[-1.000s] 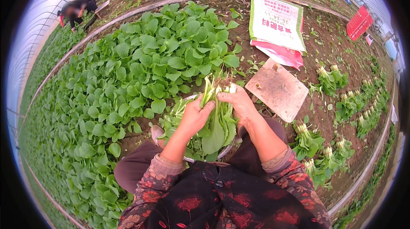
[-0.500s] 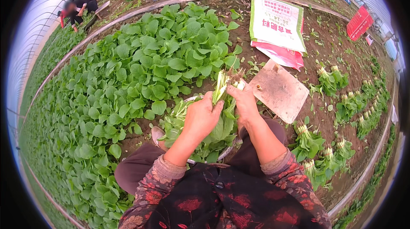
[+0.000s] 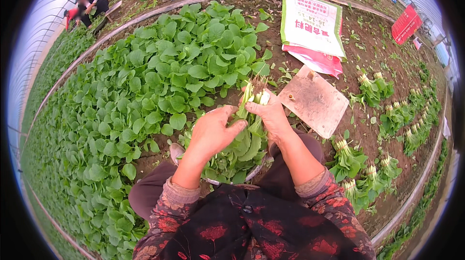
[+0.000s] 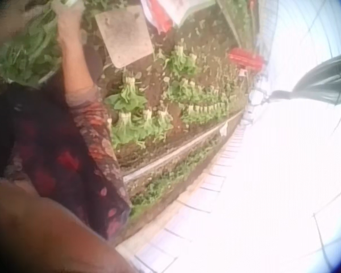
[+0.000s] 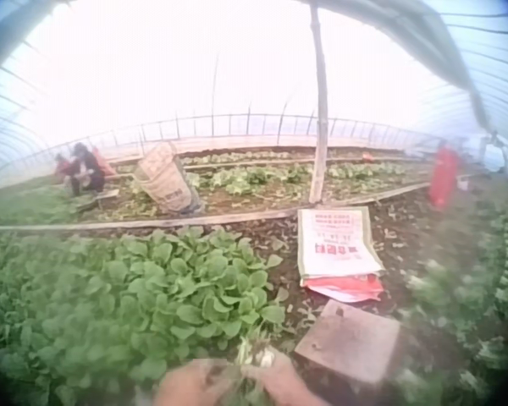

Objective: The person sits in a greenhouse and repeatedly pulls leafy green vegetables from the soil, trims the roots and lower leaves by hand, and places the cleaned bunches into a metal bowl. The person continues this process throughout the clip.

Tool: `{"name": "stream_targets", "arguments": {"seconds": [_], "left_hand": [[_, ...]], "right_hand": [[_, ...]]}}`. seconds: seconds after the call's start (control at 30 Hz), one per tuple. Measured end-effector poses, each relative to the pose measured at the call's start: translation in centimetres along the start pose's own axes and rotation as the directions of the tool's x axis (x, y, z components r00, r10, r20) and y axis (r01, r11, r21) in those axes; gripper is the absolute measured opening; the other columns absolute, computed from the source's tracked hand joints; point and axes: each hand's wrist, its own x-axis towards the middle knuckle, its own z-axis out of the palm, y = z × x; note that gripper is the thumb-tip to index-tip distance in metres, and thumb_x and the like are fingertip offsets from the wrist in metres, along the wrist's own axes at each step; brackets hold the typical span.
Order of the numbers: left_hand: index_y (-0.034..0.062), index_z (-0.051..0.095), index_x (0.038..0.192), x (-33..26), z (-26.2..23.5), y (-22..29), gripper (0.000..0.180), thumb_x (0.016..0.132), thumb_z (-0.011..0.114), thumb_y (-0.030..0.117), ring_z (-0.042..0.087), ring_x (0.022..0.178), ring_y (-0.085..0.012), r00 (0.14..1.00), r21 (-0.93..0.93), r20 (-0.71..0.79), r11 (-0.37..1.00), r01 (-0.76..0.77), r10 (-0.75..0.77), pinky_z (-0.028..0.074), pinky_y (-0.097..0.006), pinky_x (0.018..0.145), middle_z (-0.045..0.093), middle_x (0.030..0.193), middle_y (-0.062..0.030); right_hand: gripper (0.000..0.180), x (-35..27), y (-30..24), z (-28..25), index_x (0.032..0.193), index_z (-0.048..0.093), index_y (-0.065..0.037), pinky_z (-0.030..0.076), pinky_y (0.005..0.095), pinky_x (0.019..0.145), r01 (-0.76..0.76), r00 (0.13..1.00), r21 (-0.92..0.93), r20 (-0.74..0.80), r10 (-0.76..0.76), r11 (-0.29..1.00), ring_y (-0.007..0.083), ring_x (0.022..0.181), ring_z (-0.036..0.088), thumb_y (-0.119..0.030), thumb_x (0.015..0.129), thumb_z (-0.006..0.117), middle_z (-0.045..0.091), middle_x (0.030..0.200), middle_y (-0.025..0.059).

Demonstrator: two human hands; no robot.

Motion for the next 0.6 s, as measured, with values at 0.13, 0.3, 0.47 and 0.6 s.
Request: {"name": "stream_targets", "arguments": {"seconds": [0.13,0.3,0.47,0.6], "left_hand": [[0.0018,0.063,0.103,1.4,0.5,-0.5,0.025,0.084,0.066,0.017,0.059,0.069,-0.0156,0.971,-0.348,-0.195,0.935,0.062,-0.137,0.049,-0.028,0.066,0.064,0.081,-0.0071],[-0.0009,0.06,0.094,2.3,2.1,-1.4,0.011,0.085,0.062,0.004,0.049,0.065,-0.0047,0.933,-0.375,-0.359,0.918,-0.127,-0.018,0.044,-0.022,0.059,0.057,0.073,0.0038],[0.0008,0.059,0.09,2.1,1.2,-1.6,0.005,0.085,0.059,0.004,0.044,0.059,-0.0022,0.978,-0.491,-0.156,0.87,0.043,-0.136,0.039,-0.02,0.051,0.054,0.07,0.0042],[0.0018,0.06,0.09,2.5,1.3,-1.4,0.006,0.085,0.059,0.004,0.045,0.058,-0.0019,0.978,-0.551,-0.137,0.832,0.059,-0.16,0.039,-0.02,0.05,0.054,0.069,0.005]], "right_hand": [[0.042,-0.2,-0.3,1.2,0.117,0.058,-0.004,0.047,0.0252,0.082,-0.025,0.999,-0.022,0.043,0.026,0.999,0.0099,0.088,0.06,-0.004,0.078,0.074,0.064,0.1,0.0002],[0.045,-0.3,-0.1,1.4,0.12,0.057,-0.001,0.048,0.0229,0.081,-0.047,0.997,-0.046,0.064,0.05,0.998,0.0072,0.092,0.058,0.003,0.078,0.071,0.063,0.105,-0.0004],[0.043,0.0,0.1,0.9,0.118,0.059,-0.003,0.046,0.0247,0.085,-0.064,0.997,-0.104,0.045,0.069,0.992,0.0078,0.092,0.058,-0.003,0.078,0.074,0.064,0.107,-0.0006],[0.041,-0.2,-0.2,1.1,0.116,0.06,-0.004,0.046,0.0251,0.085,-0.052,0.996,-0.087,0.063,0.058,0.995,0.008,0.092,0.059,-0.003,0.078,0.073,0.065,0.106,-0.0002]]}}
